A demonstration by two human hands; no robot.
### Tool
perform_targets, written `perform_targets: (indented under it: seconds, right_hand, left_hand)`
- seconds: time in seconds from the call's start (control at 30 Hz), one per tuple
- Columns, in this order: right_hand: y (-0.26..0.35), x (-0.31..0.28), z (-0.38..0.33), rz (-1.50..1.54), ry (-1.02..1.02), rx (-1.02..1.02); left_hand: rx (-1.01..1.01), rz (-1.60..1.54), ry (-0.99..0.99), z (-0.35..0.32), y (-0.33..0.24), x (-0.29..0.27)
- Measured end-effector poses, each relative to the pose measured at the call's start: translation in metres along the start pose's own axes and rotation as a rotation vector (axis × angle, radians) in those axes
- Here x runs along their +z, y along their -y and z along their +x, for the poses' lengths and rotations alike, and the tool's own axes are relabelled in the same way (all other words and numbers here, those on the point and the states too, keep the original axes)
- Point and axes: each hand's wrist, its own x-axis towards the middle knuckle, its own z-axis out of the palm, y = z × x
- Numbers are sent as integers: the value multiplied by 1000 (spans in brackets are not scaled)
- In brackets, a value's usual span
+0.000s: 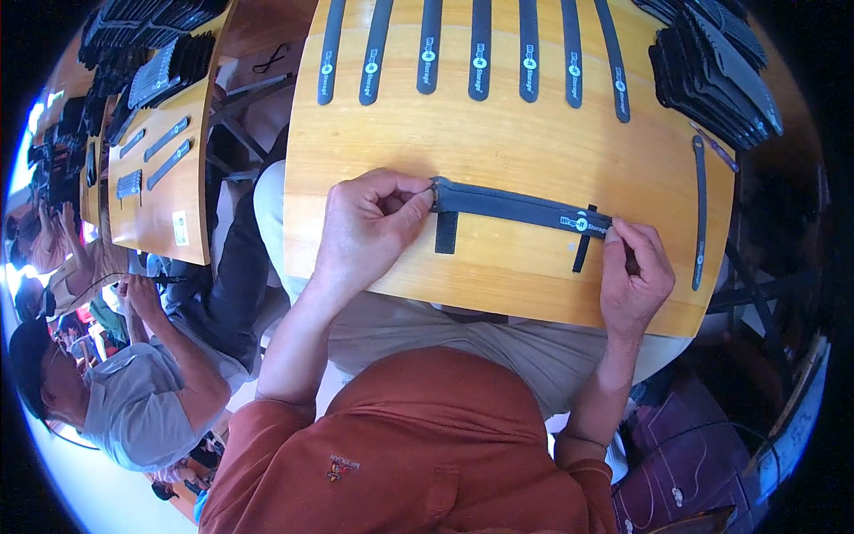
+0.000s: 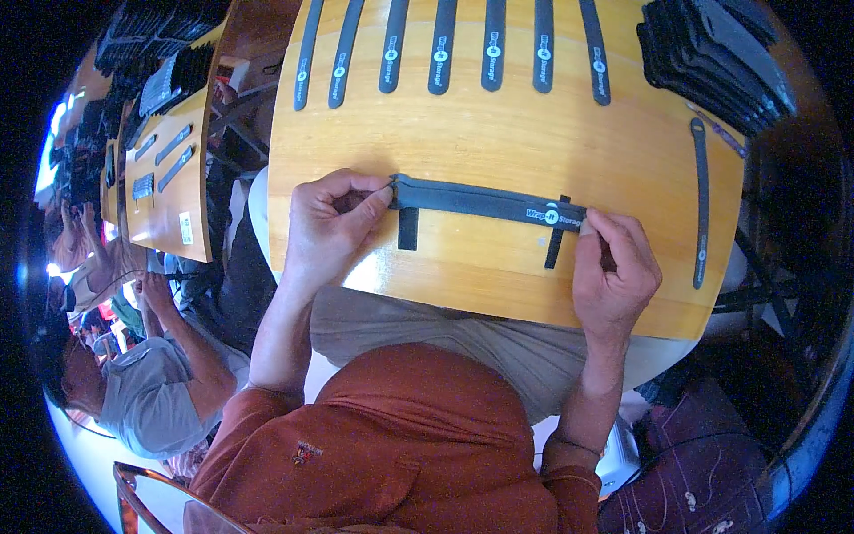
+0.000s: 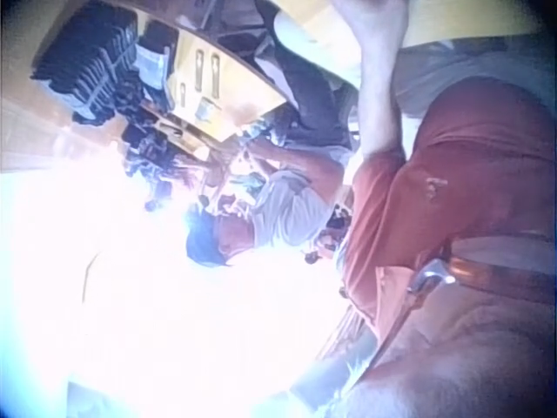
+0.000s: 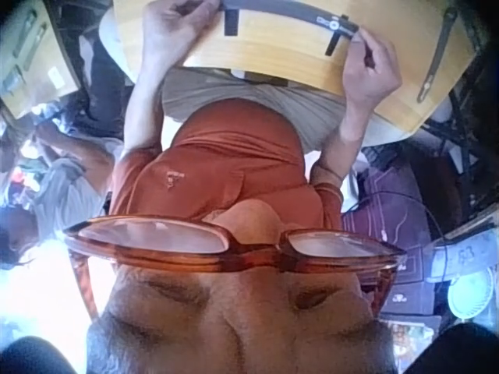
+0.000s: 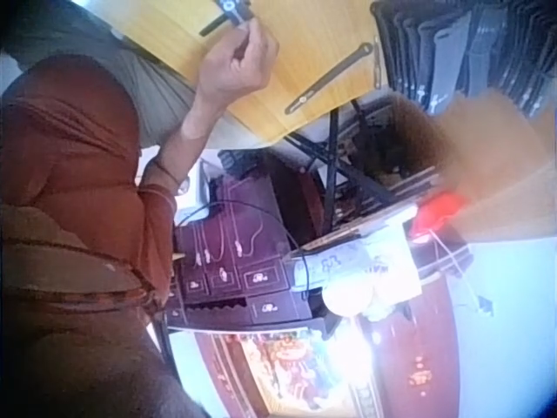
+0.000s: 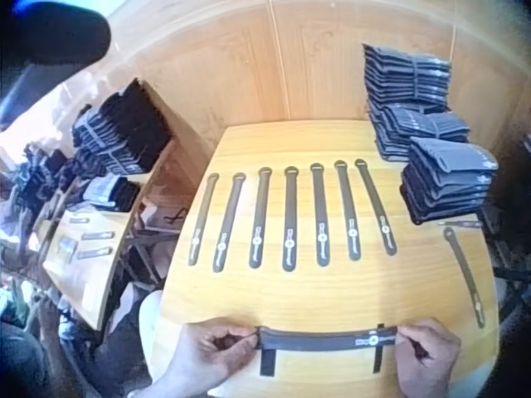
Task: The recorder aligns, stacks, and marks black textile straps at a workshop desk.
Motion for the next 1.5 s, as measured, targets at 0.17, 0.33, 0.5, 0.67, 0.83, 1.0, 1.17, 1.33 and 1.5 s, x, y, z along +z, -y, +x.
perform_targets:
  seconds: [0.17, 0.33, 0.5, 0.67, 0.83, 1.0, 1.17, 1.33, 1.5]
  right_hand:
    - [3, -1, 0, -5, 10, 45]
    - [1, -1, 1, -14, 9, 22]
    - [1, -1, 0, -5, -9, 27]
    - [-2, -1, 0, 11, -22, -11]
    - [0, 2, 0, 13, -26, 21]
    - [0, 1, 1, 17, -21, 2]
    - [1, 0, 2, 18, -18, 2]
    - [1, 1, 2, 3, -20, -7]
    - [4, 2, 1, -9, -22, -7]
  left_hand:
    - [22, 23, 1, 0, -3, 0]
    - [34, 34, -3, 0, -3, 1]
    - [15, 39, -8, 2, 2, 2]
    - [10, 16, -25, 1, 0, 4]
    - [-25, -5, -22, 0, 1, 2]
    - [-21, 6, -13, 1, 0, 2]
    - [-4, 37, -13, 0, -2, 2]
    - [0, 29, -20, 0, -1, 3]
    - [0, 37, -25, 0, -1, 3]
